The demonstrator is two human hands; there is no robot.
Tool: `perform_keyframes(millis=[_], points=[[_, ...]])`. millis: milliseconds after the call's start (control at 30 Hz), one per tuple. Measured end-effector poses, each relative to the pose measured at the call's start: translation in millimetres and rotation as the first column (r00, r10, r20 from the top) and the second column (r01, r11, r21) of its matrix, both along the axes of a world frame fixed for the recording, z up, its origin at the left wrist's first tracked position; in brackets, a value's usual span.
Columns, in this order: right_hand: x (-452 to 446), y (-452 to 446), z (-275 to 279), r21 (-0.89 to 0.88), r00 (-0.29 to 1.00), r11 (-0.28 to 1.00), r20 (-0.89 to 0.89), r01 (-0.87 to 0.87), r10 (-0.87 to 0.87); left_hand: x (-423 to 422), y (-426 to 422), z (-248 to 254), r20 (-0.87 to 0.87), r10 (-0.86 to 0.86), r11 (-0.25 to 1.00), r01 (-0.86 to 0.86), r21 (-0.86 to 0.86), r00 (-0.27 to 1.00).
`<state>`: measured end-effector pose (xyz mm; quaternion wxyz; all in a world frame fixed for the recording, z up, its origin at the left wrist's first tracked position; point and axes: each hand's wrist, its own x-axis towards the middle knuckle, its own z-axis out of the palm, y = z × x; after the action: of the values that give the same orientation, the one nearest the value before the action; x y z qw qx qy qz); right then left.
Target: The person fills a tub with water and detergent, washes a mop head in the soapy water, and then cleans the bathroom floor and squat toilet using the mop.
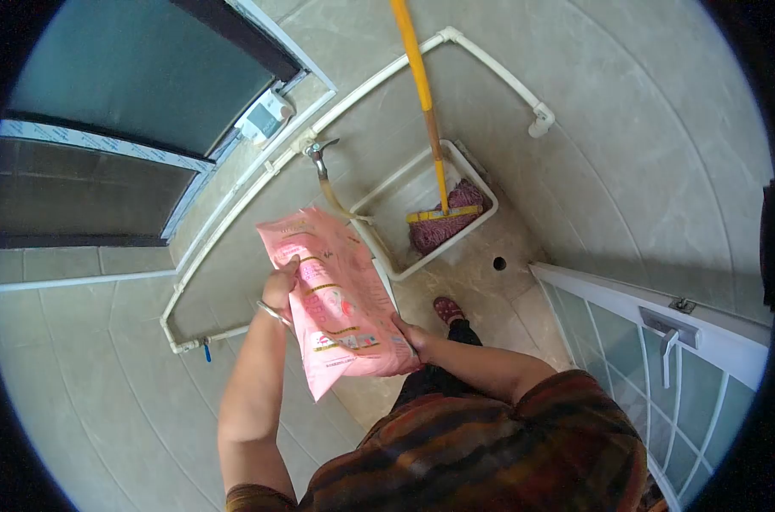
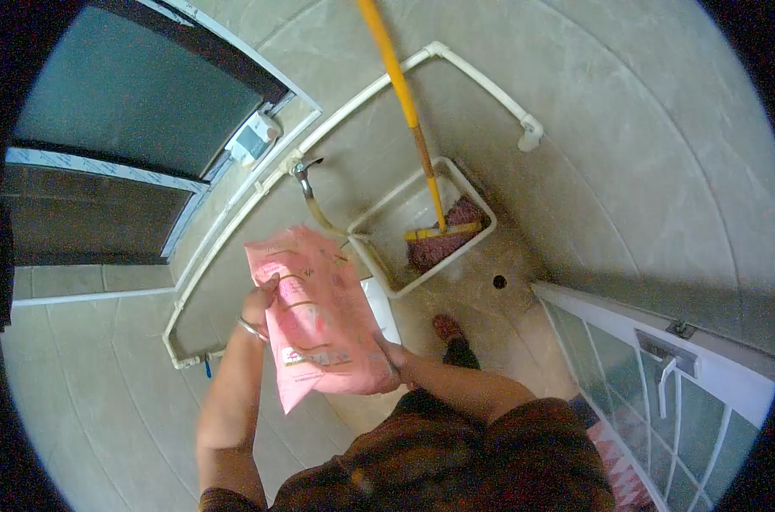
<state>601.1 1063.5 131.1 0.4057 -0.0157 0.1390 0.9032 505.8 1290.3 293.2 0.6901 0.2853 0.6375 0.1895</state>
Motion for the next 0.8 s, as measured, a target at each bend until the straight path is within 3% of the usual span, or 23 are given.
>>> perform_keyframes(millis=[100, 233, 367, 433, 533, 633, 733, 800], points=[[-10.0, -6.9, -38.8, -0.05, 0.994, 0.999, 0.114, 0.008, -0.002, -14.1, 8.7, -13.8, 0.063, -0.047, 0.998, 0.049, -0.044, 0.997], [27.1, 6.1, 24.0, -0.223, 0.941, 0.974, 0.324, -0.028, 0.101, 7.3, 0.8, 12.0, 0.136, -0.025, 0.995, 0.038, -0.089, 0.99], [18.6, 7.3, 5.7, -0.291, 0.927, 0.957, 0.361, 0.007, 0.103, -1.7, 8.7, 2.8, 0.183, -0.049, 0.995, 0.064, -0.078, 0.982], [43.0, 17.3, 45.4, -0.353, 0.929, 0.934, 0.327, -0.051, 0.174, -0.2, 3.4, 7.8, 0.213, -0.041, 0.995, 0.059, -0.079, 0.976], [30.5, 11.8, 6.6, -0.203, 0.88, 0.968, 0.475, 0.145, -0.032, 8.4, -0.1, 14.1, 0.212, -0.041, 0.996, 0.056, -0.065, 0.976], [42.0, 15.2, 22.5, -0.183, 0.756, 0.974, 0.654, 0.134, 0.019, 2.5, -1.9, 12.4, 0.194, -0.022, 0.994, 0.042, -0.103, 0.981], [40.7, 13.7, 0.4, -0.117, 0.733, 0.973, 0.677, 0.199, -0.068, 4.6, -6.6, 13.3, 0.178, -0.018, 0.997, 0.031, -0.074, 0.984], [32.3, 11.4, -13.0, -0.158, 0.726, 0.977, 0.688, 0.143, 0.005, -11.3, 0.6, 0.5, 0.136, -0.034, 0.995, 0.047, -0.092, 0.99]])
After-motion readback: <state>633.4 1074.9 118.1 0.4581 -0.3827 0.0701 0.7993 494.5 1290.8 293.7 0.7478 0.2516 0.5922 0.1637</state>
